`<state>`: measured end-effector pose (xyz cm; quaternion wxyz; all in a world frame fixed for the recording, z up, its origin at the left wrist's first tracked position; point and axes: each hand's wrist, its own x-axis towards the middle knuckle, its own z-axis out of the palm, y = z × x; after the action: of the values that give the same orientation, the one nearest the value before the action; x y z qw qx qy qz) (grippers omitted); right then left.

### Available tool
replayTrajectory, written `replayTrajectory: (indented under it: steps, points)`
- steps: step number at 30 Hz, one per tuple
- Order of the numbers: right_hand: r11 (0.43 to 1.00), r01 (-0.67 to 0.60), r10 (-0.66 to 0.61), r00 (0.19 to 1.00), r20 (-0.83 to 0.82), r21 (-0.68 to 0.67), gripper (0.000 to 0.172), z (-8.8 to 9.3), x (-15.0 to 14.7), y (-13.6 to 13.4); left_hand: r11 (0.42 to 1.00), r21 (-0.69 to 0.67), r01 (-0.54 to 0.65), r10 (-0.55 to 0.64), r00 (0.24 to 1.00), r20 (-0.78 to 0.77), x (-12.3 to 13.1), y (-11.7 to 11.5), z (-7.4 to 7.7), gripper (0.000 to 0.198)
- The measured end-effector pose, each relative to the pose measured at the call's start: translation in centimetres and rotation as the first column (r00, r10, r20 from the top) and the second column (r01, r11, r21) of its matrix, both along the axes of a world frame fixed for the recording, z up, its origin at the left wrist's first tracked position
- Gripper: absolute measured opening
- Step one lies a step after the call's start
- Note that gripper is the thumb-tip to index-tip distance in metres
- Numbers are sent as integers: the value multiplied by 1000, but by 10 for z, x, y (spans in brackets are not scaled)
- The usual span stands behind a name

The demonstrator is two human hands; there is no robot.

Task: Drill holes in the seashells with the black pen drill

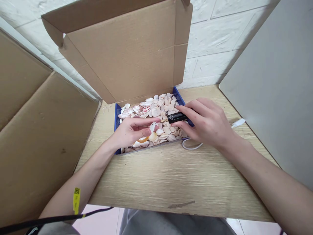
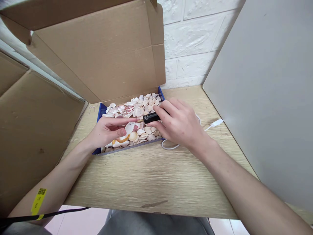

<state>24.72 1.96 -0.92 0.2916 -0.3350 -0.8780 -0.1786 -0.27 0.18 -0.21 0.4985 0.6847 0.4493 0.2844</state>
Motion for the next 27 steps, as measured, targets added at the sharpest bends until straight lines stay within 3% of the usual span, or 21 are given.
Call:
replayTrajectory:
  steps: [4, 7, 15, 21, 23, 27]
  points:
    - [992, 58, -56, 998, 20, -109, 36, -4, -3, -3, 998, 51, -26, 25, 999, 25, 1, 1, 2, 35]
    - [992, 78, -75, 997, 29, -103, 36, -4, -4, -4, 995, 85, -57, 54, 998, 32, 2, 2, 3, 33]
    - [989, -48, 43, 998, 37, 143, 24, 2, 2, -3, 999, -50, -19, 24, 994, 106, -5, 3, -2, 41]
    - [938, -131, 150, 988, -36, 322, 20, 3, 2, -5, 965, -246, 92, -21, 961, 277, -10, 3, -6, 39]
    - [948, -112, 130, 991, -42, 297, 23, 2, 1, -5, 971, -227, 70, -2, 959, 285, -10, 3, -6, 39]
    - [999, 13, -12, 999, -35, 31, 28, -5, -2, -4, 997, -17, -81, 83, 981, 173, -6, 2, -4, 39]
